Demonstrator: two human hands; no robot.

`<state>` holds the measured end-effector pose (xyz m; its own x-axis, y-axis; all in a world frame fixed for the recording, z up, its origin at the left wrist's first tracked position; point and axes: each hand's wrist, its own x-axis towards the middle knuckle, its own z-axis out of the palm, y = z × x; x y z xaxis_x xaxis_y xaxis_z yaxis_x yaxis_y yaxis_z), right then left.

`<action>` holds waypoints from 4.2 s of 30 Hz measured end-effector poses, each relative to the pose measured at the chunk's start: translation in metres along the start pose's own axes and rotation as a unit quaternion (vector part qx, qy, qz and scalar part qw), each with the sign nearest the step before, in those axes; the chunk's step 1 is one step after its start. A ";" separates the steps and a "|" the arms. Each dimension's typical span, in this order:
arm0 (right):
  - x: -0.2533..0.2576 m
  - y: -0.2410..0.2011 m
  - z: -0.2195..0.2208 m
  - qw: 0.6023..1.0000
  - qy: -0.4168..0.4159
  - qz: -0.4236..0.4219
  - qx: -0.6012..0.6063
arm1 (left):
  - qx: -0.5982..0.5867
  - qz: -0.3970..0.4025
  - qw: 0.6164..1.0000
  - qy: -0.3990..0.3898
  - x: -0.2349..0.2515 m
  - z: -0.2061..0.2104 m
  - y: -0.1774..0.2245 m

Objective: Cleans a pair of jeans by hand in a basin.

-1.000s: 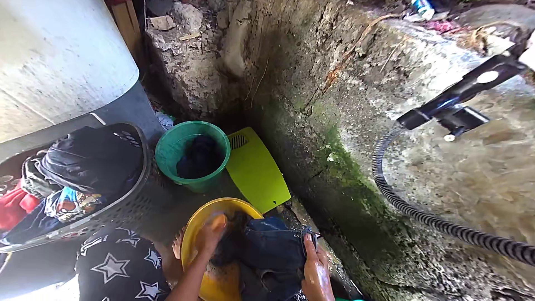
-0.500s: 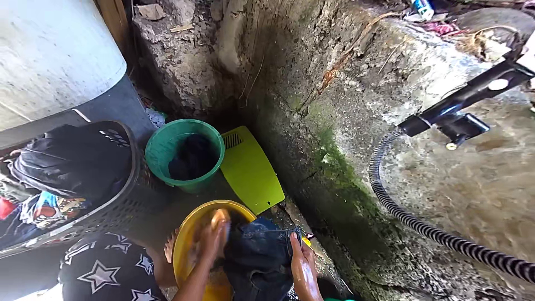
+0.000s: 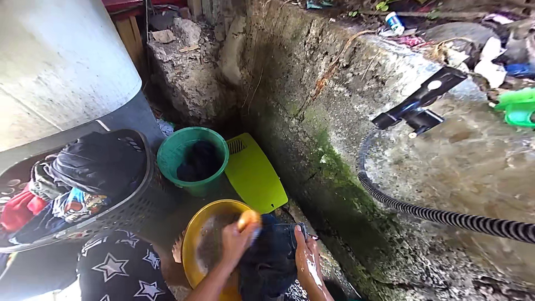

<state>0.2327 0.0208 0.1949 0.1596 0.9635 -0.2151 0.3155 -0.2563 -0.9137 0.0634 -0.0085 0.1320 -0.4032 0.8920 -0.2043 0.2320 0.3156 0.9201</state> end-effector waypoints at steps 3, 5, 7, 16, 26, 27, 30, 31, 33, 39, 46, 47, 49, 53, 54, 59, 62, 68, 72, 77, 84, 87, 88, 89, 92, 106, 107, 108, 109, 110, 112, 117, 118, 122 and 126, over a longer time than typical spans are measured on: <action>0.001 0.002 0.001 1.000 -0.006 -0.028 0.005 | -0.110 0.165 0.980 -0.033 -0.019 0.042 0.013; -0.004 0.004 -0.004 1.000 -0.008 -0.020 0.008 | 0.097 0.039 0.989 -0.105 -0.010 0.034 -0.045; -0.003 0.002 -0.007 0.999 -0.016 -0.028 0.011 | 0.275 -0.165 0.930 -0.178 0.017 0.006 -0.089; -0.036 -0.018 -0.019 0.976 -0.177 -0.084 0.100 | 0.191 0.005 0.969 -0.156 0.020 0.005 -0.058; 0.007 -0.011 -0.053 0.955 -0.182 -0.020 0.235 | 0.138 0.129 0.982 0.010 0.058 -0.115 0.028; 0.017 0.002 -0.045 0.977 -0.149 0.016 0.153 | 0.150 0.097 0.984 0.026 0.068 -0.106 0.035; 0.028 0.048 -0.019 0.980 -0.166 0.113 -0.002 | 0.155 0.071 0.984 0.043 0.068 -0.090 0.042; 0.030 0.059 -0.013 0.977 -0.166 0.130 -0.008 | 0.150 0.072 0.985 0.044 0.058 -0.088 0.038; 0.029 0.066 -0.008 0.976 -0.144 0.160 0.020 | 0.140 0.034 0.989 0.045 0.035 -0.083 0.018; 0.030 0.074 0.003 0.946 -0.063 0.286 0.138 | 0.156 -0.248 0.954 0.058 0.027 -0.046 -0.098; 0.034 0.062 0.008 0.957 -0.030 0.231 0.172 | 0.113 -0.347 0.930 0.042 0.054 0.005 -0.169; 0.036 0.058 0.008 0.959 -0.023 0.223 0.174 | 0.127 -0.344 0.930 0.035 0.053 0.006 -0.175; 0.039 0.055 0.008 0.955 -0.014 0.223 0.195 | 0.143 -0.358 0.923 0.015 0.053 0.003 -0.189; 0.044 0.042 0.016 0.920 -0.061 0.269 0.279 | 0.118 -0.341 0.931 0.045 0.060 -0.005 -0.196; 0.046 0.040 0.019 0.915 -0.073 0.288 0.275 | 0.090 -0.321 0.939 0.083 0.059 -0.007 -0.181; 0.039 0.024 0.034 0.969 -0.034 0.204 0.136 | -0.065 -0.058 0.982 0.169 0.019 -0.008 -0.055; 0.022 0.009 0.035 0.984 -0.048 0.094 0.146 | -0.304 0.151 0.934 0.109 -0.004 0.011 0.022; -0.001 0.001 0.017 0.995 -0.075 0.030 0.060 | 0.185 -0.094 0.967 -0.150 0.016 0.014 -0.049; 0.013 0.004 0.017 0.993 -0.066 0.036 0.096 | 0.107 -0.058 0.991 -0.053 0.009 -0.020 -0.026; 0.003 -0.001 0.011 0.992 -0.119 -0.030 -0.024 | -0.150 0.108 0.981 -0.058 -0.012 0.031 -0.010; 0.007 0.014 -0.001 0.995 -0.102 -0.015 -0.001 | 0.123 -0.063 0.975 -0.176 0.040 -0.042 -0.028; 0.002 0.009 0.001 0.991 -0.131 -0.020 0.029 | 0.156 -0.053 0.982 -0.096 0.036 -0.062 -0.021; 0.000 0.005 0.002 0.989 -0.139 -0.025 0.048 | 0.197 -0.045 0.973 -0.114 0.032 -0.062 -0.024; -0.003 -0.001 0.002 0.986 -0.143 -0.026 0.078 | 0.225 -0.037 0.963 -0.143 0.026 -0.057 -0.030; -0.015 -0.028 -0.005 0.972 -0.143 -0.022 0.184 | 0.188 0.022 0.967 -0.172 -0.002 -0.020 -0.063; -0.016 -0.056 -0.039 0.924 -0.203 -0.081 0.315 | 0.167 0.056 0.946 -0.273 0.006 0.001 -0.061; -0.013 -0.040 -0.038 0.942 -0.192 -0.061 0.270 | 0.189 0.039 0.941 -0.277 0.005 0.004 -0.067; -0.013 -0.021 -0.037 0.964 -0.177 -0.022 0.198 | 0.205 0.024 0.939 -0.275 0.004 0.002 -0.071; -0.016 -0.001 -0.036 0.976 -0.166 0.032 0.136 | 0.203 0.011 0.943 -0.263 0.003 -0.005 -0.073; -0.022 0.017 -0.035 0.979 -0.157 0.090 0.092 | 0.182 0.002 0.954 -0.238 0.005 -0.015 -0.076; -0.032 0.032 -0.042 0.976 -0.139 0.159 0.057 | 0.114 -0.002 0.977 -0.182 0.009 -0.039 -0.083; -0.070 -0.006 -0.058 0.981 -0.171 0.043 0.087 | 0.127 0.006 0.974 -0.188 0.006 -0.061 -0.076; -0.075 -0.017 -0.060 0.981 -0.168 0.016 0.095 | 0.157 0.018 0.964 -0.213 0.002 -0.053 -0.069; -0.080 -0.058 -0.067 0.976 -0.164 -0.097 0.110 | 0.245 0.062 0.930 -0.265 -0.011 -0.018 -0.057; -0.032 -0.086 -0.074 0.975 -0.109 -0.179 0.079 | 0.300 0.034 0.925 -0.231 0.011 -0.042 -0.026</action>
<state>0.2694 0.0059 0.3060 -0.1432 0.9868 0.0752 0.1640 0.0986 -0.9815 0.0158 -0.0201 0.1199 0.0191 0.9158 -0.4012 0.7486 0.2529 0.6129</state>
